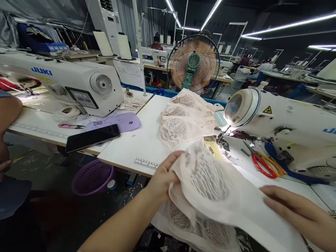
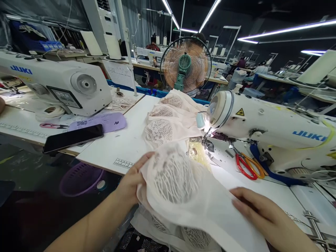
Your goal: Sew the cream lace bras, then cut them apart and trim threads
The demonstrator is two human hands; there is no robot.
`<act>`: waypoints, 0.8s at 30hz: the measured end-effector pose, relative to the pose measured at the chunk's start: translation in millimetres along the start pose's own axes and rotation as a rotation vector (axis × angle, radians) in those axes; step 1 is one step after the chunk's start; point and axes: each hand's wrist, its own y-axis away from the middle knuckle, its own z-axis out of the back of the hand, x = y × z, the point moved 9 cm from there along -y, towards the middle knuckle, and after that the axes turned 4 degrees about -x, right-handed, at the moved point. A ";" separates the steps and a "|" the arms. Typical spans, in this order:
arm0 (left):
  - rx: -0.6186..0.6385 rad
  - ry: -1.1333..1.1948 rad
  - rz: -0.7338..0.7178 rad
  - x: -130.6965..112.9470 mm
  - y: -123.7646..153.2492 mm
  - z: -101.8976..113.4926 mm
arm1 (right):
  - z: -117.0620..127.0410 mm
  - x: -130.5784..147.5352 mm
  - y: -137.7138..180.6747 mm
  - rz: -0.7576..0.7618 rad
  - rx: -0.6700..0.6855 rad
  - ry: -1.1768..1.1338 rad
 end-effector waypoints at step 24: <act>0.602 -1.443 -0.467 28.4 -92.6 -119.3 | -72.9 27.4 -110.9 0.294 -0.212 0.512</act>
